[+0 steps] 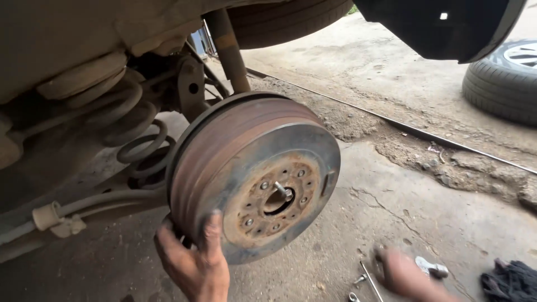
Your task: Removing a rusty brake drum from a vehicle axle using a screwdriver and a wrench.
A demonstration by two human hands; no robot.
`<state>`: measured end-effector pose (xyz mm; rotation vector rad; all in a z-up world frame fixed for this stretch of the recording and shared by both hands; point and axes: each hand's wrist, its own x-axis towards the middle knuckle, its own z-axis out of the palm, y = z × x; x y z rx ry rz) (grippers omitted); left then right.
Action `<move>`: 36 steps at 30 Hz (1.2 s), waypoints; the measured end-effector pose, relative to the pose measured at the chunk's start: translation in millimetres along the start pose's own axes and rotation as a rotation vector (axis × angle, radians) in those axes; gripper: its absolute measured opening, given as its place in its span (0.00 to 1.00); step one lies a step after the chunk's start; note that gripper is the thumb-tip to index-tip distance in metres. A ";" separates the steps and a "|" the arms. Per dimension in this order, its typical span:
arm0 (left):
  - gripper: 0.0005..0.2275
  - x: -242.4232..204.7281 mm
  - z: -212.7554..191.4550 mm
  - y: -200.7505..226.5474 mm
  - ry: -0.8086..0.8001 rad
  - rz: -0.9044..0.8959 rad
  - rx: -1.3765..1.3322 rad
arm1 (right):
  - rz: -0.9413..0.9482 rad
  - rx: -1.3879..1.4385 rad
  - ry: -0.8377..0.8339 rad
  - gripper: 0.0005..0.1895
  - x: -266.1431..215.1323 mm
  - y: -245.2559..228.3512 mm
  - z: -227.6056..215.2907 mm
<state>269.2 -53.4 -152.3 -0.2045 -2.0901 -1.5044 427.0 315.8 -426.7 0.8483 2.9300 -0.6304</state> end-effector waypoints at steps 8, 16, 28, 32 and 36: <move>0.42 9.0 -11.6 9.2 0.013 -0.008 0.083 | -0.033 1.041 -0.014 0.46 3.7 -222.2 -274.4; 0.38 -2.8 -19.3 19.4 0.103 0.042 0.027 | 0.174 1.682 0.382 0.48 11.1 -252.6 -182.5; 0.37 -2.1 -52.2 20.5 -0.213 -0.278 -0.168 | 0.098 1.842 0.286 0.46 1.0 -257.2 -187.5; 0.36 3.1 -47.6 13.8 -0.197 -0.300 -0.214 | 0.290 1.883 0.461 0.45 6.5 -274.1 -187.8; 0.36 4.0 -47.0 8.4 -0.148 -0.300 -0.212 | 0.092 2.490 0.280 0.51 -7.3 -282.0 -193.3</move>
